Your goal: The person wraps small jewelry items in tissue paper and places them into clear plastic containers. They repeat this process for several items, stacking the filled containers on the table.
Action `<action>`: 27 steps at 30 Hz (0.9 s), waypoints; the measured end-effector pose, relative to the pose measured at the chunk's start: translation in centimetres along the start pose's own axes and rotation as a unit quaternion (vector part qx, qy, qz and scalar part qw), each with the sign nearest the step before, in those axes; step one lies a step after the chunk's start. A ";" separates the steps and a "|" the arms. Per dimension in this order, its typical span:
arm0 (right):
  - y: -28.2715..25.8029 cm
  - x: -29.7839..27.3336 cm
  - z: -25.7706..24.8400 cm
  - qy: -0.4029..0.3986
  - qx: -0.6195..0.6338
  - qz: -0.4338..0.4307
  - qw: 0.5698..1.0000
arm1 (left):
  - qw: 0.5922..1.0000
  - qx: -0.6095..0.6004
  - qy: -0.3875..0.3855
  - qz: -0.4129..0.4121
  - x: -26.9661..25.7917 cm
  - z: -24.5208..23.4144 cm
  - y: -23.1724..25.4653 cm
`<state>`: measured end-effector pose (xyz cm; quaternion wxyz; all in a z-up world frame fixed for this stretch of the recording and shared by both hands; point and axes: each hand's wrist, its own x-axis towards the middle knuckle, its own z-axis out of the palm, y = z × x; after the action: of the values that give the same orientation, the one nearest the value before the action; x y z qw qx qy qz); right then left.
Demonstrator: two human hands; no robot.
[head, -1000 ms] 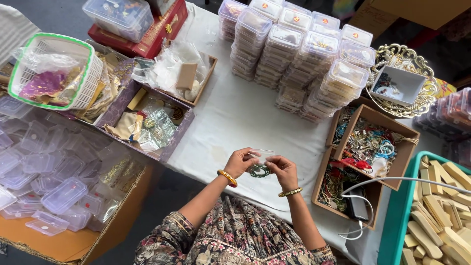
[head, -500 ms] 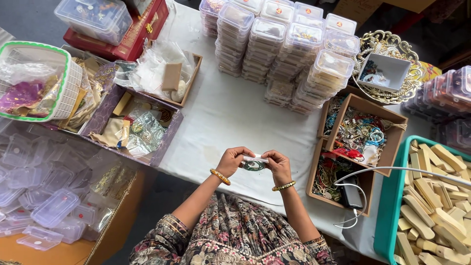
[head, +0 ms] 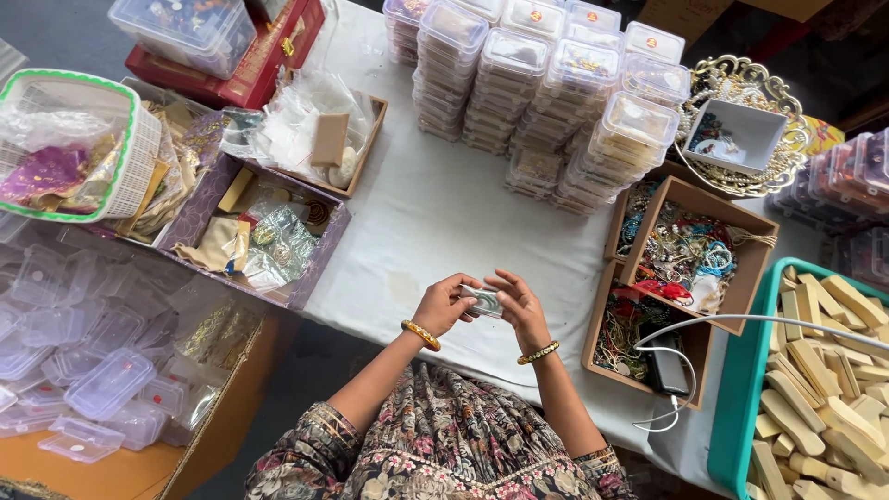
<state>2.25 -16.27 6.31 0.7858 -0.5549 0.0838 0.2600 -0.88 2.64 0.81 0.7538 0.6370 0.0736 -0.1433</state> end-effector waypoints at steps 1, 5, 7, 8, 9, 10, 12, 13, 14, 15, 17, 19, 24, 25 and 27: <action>1.5 0.8 -0.9 -0.002 -0.001 0.001 1.000 | 1.000 -0.001 0.002 0.001 -0.4 0.2 0.9; 6.4 3.4 -3.8 -0.030 -0.077 0.003 0.997 | 0.996 0.062 0.056 0.028 -0.9 0.3 2.8; 7.6 3.8 -4.2 -0.027 -0.092 -0.019 0.995 | 0.993 0.080 0.083 0.023 -0.9 -0.2 1.9; 7.7 3.8 -4.0 -0.034 -0.100 -0.018 0.994 | 0.993 0.080 0.087 0.009 -0.8 -0.5 1.0; 7.6 4.0 -3.7 -0.042 -0.109 -0.019 0.993 | 0.992 0.081 0.092 -0.003 -0.4 -0.9 0.2; 6.8 3.9 -3.0 -0.043 -0.110 -0.019 0.993 | 0.992 0.081 0.093 -0.002 -0.6 -1.1 0.7; 5.5 3.3 -1.6 -0.069 -0.168 -0.051 0.982 | 0.993 0.077 0.091 0.010 -1.1 -1.5 1.5; 5.9 3.8 -1.7 -0.071 -0.169 -0.050 0.982 | 0.993 0.076 0.094 0.010 -1.1 -1.7 1.3; 6.3 4.2 -1.8 -0.070 -0.173 -0.036 0.982 | 0.991 0.088 0.097 0.012 -1.1 -1.9 1.1; 6.7 4.7 -1.9 -0.069 -0.176 -0.023 0.982 | 0.990 0.102 0.100 0.013 -1.1 -2.1 0.9; 6.9 5.0 -1.5 -0.068 -0.182 -0.020 0.981 | 0.988 0.108 0.106 0.013 -1.1 -2.6 0.9; 7.0 5.4 -1.1 -0.067 -0.186 -0.016 0.980 | 0.987 0.115 0.111 0.011 -1.0 -3.1 0.9; 7.8 6.7 -0.3 -0.081 -0.182 -0.004 0.980 | 0.978 0.146 0.144 0.032 -0.6 -4.5 0.4; 7.8 6.8 0.0 -0.082 -0.182 -0.002 0.980 | 0.978 0.145 0.145 0.030 -0.7 -4.7 0.9; 7.8 7.1 0.7 -0.076 -0.198 -0.007 0.977 | 0.981 0.117 0.148 0.038 -0.8 -5.1 1.8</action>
<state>4.26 -11.41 -2.83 0.6665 -0.6782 -0.0332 0.3076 -0.66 7.99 1.85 0.6596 0.7375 0.1428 -0.0269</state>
